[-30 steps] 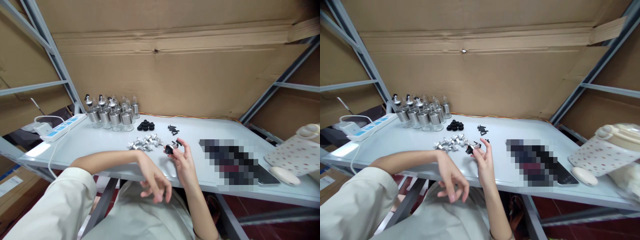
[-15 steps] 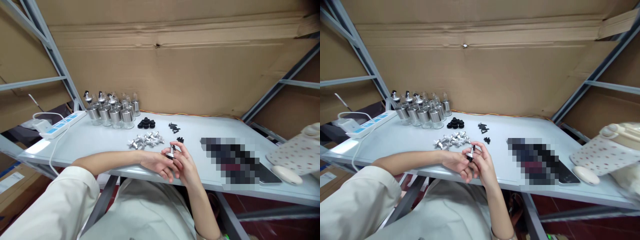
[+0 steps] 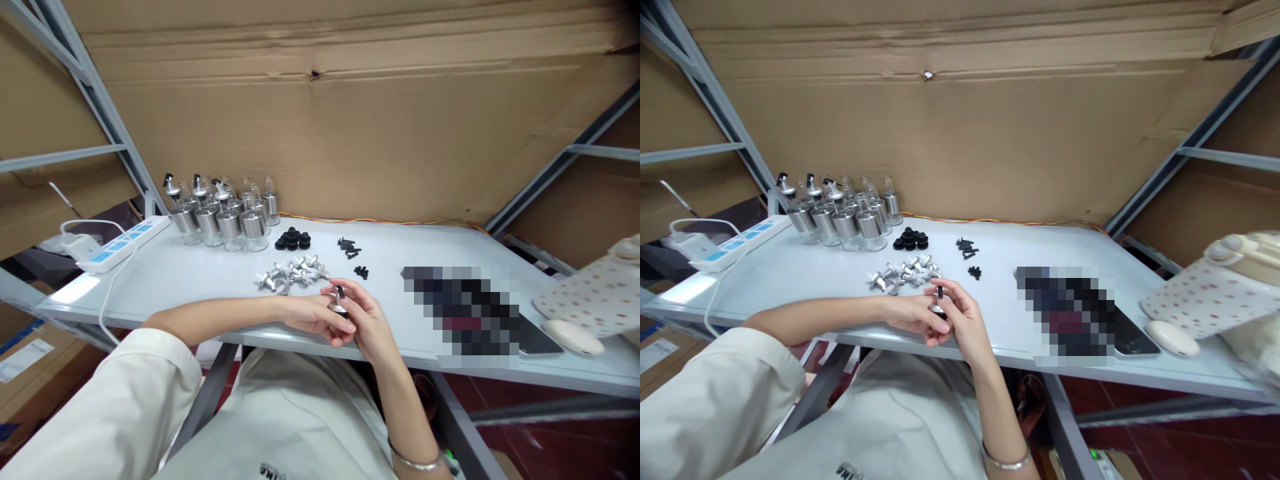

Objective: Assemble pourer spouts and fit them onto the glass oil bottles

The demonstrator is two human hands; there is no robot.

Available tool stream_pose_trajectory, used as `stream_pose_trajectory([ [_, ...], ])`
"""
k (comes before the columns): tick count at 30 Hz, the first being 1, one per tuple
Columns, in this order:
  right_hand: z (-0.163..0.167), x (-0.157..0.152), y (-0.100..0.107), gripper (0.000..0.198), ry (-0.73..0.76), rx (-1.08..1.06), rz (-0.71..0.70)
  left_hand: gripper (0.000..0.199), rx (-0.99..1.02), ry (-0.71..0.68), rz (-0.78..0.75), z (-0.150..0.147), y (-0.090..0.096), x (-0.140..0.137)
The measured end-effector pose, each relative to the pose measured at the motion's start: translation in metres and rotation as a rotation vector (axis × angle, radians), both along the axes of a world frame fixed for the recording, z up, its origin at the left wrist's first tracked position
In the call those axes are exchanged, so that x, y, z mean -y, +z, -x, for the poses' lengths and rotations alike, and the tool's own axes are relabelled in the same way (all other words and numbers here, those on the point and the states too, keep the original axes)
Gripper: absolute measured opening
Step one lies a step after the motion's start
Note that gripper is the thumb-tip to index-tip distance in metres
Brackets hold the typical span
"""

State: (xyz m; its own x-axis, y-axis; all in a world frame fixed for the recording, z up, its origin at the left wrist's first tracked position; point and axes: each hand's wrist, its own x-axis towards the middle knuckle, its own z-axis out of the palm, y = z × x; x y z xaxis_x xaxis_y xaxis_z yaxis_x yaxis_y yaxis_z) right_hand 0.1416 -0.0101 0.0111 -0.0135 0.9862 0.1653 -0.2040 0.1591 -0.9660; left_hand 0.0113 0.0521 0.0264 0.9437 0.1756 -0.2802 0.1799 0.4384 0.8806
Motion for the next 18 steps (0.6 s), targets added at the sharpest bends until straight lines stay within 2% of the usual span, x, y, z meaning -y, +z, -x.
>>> stream_pose_trajectory([
  [4,-0.0017,-0.0002,-0.0009,0.022,0.011,0.066,-0.073,0.044,0.024,0.028,0.005,0.0007,0.0014,0.0025],
  [7,-0.0018,0.0012,-0.0006,0.025,0.052,0.008,-0.062,0.044,0.018,0.044,-0.011,0.0015,0.0049,0.0052],
  [12,-0.0008,0.0036,0.0000,0.031,0.052,-0.068,-0.053,0.045,-0.008,-0.031,-0.059,0.0012,0.0067,0.0050],
  [18,-0.0006,0.0034,0.0012,0.034,0.059,-0.102,-0.006,0.038,-0.001,-0.020,-0.051,0.0007,0.0056,0.0029],
])
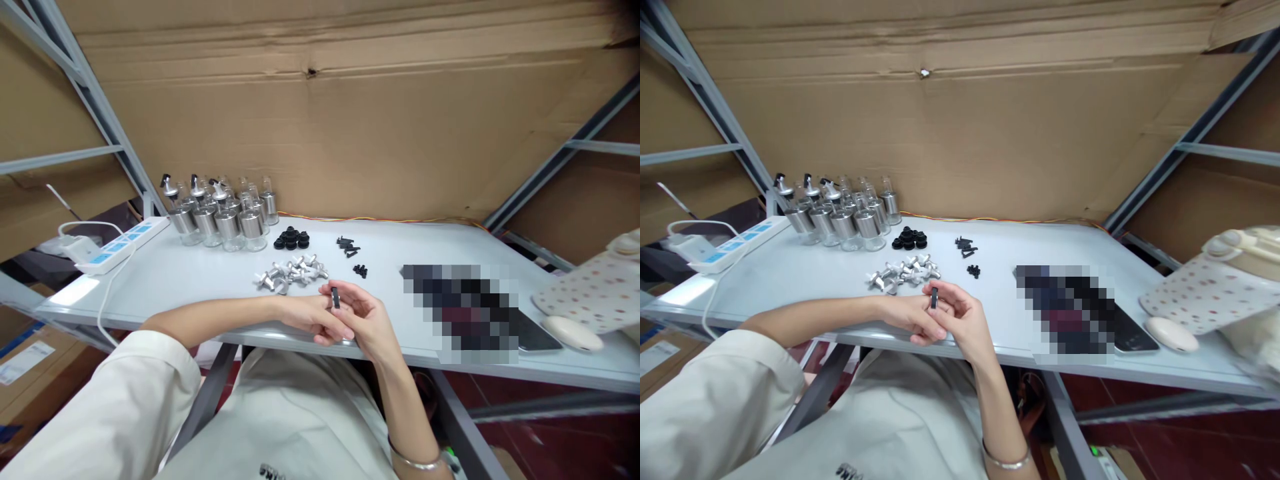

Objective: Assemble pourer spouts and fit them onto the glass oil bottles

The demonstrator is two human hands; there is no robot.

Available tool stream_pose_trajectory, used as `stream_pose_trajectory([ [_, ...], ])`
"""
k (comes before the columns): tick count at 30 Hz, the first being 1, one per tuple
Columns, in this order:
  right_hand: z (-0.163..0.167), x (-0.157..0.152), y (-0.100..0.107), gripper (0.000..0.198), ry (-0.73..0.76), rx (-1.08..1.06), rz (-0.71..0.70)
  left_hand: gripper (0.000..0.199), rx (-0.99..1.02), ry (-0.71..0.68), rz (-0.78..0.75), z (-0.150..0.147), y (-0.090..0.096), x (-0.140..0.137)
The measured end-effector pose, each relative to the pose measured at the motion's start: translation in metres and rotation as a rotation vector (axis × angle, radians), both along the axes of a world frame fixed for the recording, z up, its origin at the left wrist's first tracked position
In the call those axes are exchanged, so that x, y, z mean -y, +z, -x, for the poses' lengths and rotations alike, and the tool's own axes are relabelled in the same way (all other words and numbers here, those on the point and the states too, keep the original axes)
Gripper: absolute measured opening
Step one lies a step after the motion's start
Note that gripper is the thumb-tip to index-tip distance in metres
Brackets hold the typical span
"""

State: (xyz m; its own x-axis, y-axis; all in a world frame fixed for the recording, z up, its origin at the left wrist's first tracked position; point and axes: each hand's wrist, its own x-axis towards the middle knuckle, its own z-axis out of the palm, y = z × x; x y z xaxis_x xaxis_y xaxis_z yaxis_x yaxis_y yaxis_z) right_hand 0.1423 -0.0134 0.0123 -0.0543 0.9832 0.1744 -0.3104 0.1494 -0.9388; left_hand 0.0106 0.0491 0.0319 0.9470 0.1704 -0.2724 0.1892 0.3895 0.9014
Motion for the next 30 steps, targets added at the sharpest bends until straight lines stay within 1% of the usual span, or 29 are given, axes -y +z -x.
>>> stream_pose_trajectory([
  [3,-0.001,0.000,0.000,0.036,-0.009,0.004,0.014,0.038,0.012,-0.018,-0.005,0.000,0.002,0.000],
  [10,-0.003,0.000,0.001,0.036,-0.016,-0.003,0.023,0.047,-0.027,-0.044,-0.009,0.002,0.006,0.001],
  [17,-0.003,-0.001,0.001,0.035,-0.030,0.011,0.014,0.043,-0.033,-0.047,0.016,0.003,0.006,0.001],
  [21,-0.003,-0.001,0.005,0.031,-0.037,0.051,0.016,0.038,-0.022,-0.070,-0.008,0.003,0.007,0.001],
  [24,-0.004,-0.002,0.009,0.022,-0.074,0.201,-0.041,0.035,-0.021,-0.074,0.001,0.003,0.006,0.001],
  [27,-0.007,-0.004,0.011,0.013,-0.167,0.455,-0.191,0.041,-0.015,-0.032,0.032,0.002,0.004,0.001],
  [30,-0.008,-0.007,0.009,0.015,-0.232,0.637,-0.332,0.044,-0.031,0.018,0.012,0.002,0.002,0.001],
])
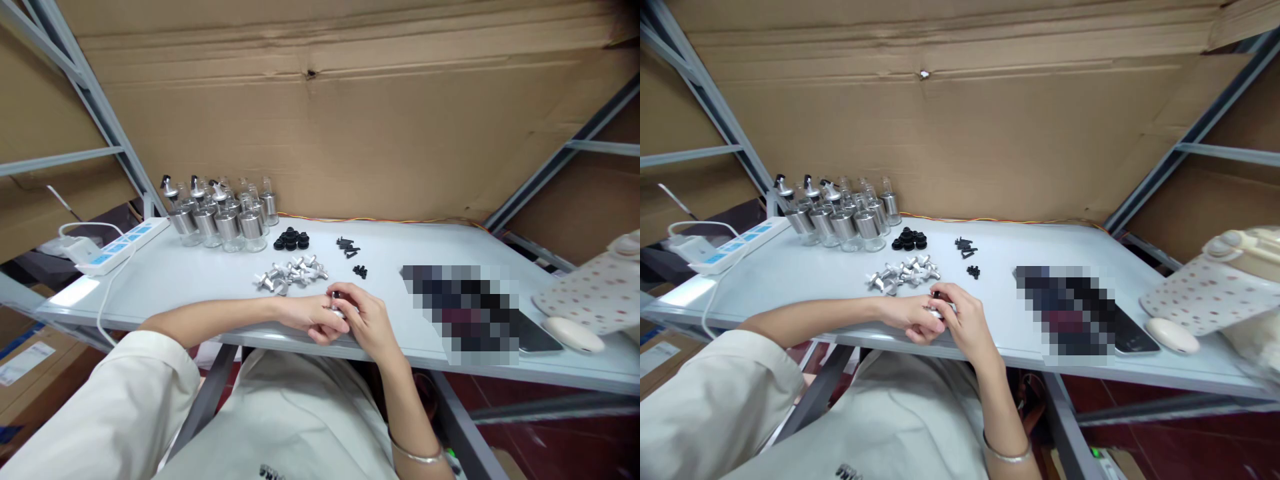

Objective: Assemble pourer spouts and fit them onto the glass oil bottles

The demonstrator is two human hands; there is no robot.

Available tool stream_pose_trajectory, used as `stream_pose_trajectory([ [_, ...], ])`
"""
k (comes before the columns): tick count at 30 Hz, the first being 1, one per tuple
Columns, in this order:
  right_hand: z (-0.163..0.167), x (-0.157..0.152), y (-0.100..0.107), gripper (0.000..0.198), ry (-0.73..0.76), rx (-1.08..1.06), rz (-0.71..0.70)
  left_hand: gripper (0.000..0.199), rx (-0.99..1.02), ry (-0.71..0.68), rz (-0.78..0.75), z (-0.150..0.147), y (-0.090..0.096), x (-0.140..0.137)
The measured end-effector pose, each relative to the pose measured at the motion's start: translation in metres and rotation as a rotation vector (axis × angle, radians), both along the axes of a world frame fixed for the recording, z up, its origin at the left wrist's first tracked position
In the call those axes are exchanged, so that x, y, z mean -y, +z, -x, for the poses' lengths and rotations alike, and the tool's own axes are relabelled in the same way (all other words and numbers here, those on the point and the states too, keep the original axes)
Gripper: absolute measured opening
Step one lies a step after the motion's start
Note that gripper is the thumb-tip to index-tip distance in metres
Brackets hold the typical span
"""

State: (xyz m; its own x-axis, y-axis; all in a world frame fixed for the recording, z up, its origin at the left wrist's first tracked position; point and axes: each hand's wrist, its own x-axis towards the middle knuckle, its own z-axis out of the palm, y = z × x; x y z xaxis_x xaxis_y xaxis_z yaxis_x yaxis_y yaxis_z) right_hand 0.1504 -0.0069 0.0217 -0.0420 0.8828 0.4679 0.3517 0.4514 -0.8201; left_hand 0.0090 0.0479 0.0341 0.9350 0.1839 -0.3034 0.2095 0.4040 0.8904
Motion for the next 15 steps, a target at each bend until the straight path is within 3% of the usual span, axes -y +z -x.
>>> stream_pose_trajectory([
  [15,0.0015,-0.0015,-0.0039,0.031,-0.082,0.224,-0.121,0.050,0.034,-0.002,-0.024,0.0003,0.0034,0.0027],
])
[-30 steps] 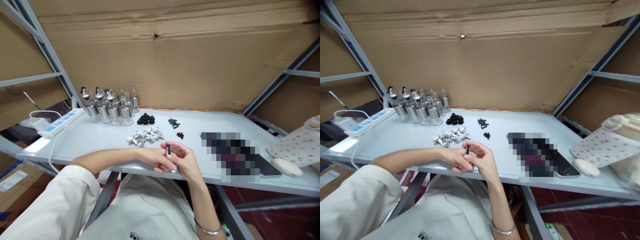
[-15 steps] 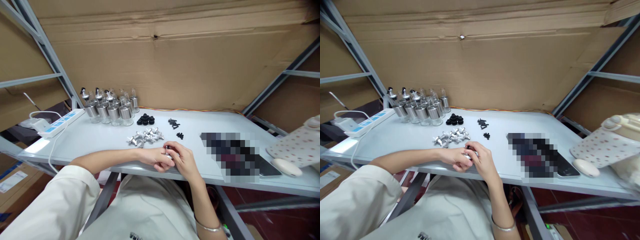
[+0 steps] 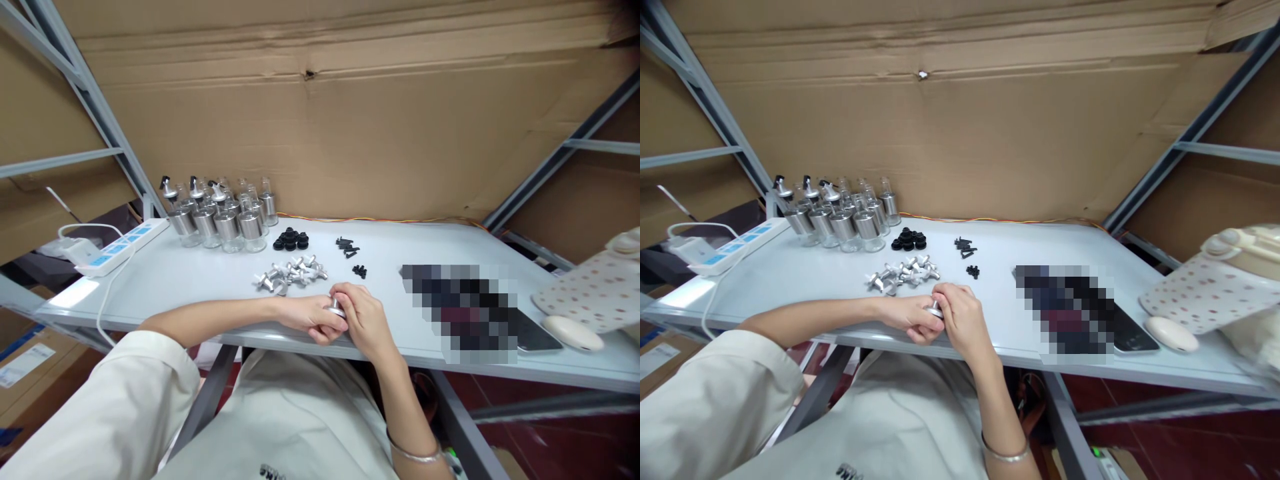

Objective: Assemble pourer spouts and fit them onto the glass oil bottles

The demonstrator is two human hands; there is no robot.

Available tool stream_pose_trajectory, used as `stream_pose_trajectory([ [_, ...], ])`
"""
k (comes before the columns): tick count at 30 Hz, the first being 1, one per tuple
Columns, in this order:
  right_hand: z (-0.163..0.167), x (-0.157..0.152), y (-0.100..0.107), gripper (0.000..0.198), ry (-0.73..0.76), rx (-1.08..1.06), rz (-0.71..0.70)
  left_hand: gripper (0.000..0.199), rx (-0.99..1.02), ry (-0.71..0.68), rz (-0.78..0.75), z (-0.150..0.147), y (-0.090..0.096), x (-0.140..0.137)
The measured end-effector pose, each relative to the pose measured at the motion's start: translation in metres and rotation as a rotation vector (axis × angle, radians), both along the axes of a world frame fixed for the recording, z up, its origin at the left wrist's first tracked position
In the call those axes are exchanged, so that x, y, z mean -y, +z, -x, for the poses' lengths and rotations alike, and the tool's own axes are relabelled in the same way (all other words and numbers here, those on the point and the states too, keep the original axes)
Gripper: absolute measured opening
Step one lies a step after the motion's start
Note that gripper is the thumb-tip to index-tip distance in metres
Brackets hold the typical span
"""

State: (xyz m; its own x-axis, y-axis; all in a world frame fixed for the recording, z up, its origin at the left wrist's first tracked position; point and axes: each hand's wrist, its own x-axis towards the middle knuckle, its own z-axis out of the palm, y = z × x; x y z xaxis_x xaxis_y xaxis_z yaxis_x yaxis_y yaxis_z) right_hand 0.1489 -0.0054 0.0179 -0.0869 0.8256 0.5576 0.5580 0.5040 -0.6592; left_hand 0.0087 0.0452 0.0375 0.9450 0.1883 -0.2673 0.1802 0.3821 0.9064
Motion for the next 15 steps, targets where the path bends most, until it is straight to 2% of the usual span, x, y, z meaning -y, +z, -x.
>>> stream_pose_trajectory([
  [9,0.0026,-0.0001,-0.0005,0.035,-0.029,0.061,-0.012,0.047,0.062,0.025,-0.029,0.0010,-0.0062,-0.0002],
  [15,0.0054,-0.0007,-0.0023,0.033,-0.064,0.020,-0.004,0.047,0.062,0.031,-0.007,0.0009,-0.0054,0.0005],
])
